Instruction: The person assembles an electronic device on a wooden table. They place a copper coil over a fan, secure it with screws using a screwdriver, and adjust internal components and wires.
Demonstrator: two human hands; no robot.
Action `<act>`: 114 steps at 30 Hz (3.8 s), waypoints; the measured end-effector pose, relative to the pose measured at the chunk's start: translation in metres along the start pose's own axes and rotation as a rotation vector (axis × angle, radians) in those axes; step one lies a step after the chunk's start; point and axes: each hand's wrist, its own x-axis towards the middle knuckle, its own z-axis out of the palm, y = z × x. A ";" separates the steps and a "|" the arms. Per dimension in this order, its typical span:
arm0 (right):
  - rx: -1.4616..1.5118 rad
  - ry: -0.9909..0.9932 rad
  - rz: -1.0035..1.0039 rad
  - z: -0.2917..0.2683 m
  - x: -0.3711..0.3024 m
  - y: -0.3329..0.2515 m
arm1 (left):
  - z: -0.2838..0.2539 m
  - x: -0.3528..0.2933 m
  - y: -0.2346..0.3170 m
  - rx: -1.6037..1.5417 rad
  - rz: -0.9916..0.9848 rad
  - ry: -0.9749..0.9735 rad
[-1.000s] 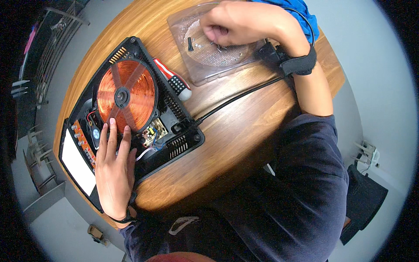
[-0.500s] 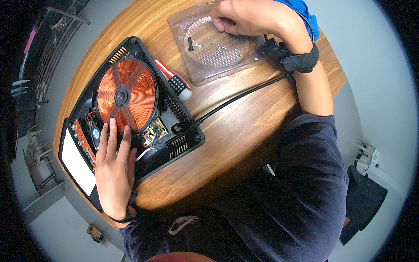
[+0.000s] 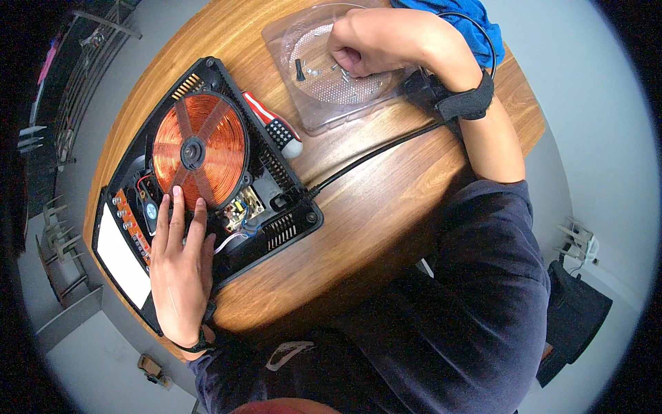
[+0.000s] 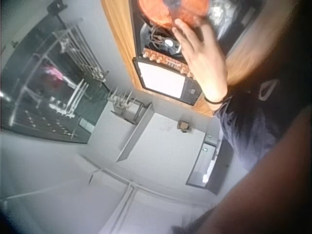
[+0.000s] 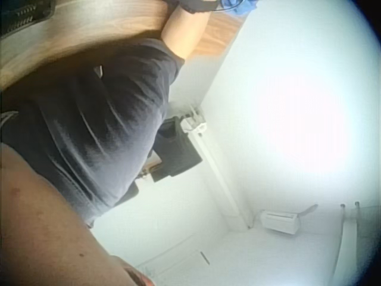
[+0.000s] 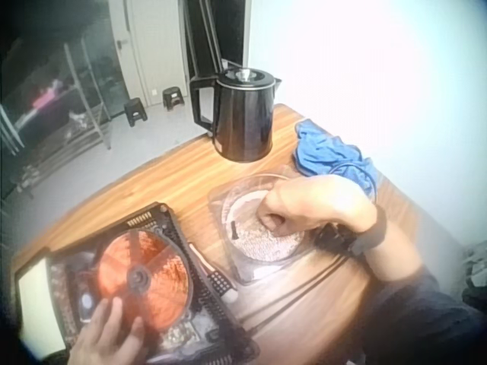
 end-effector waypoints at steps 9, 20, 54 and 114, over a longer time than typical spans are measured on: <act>-0.109 0.115 -0.010 0.001 -0.006 0.015 | 0.000 0.000 0.000 -0.005 -0.002 0.004; -0.062 0.071 0.007 -0.005 -0.005 0.008 | 0.000 0.001 0.001 0.004 -0.005 -0.005; -0.052 0.143 -0.166 0.008 0.007 0.001 | 0.000 0.001 0.001 0.008 -0.003 0.010; 0.028 0.061 -0.109 -0.015 -0.012 0.004 | -0.002 0.001 0.001 -0.023 -0.003 -0.024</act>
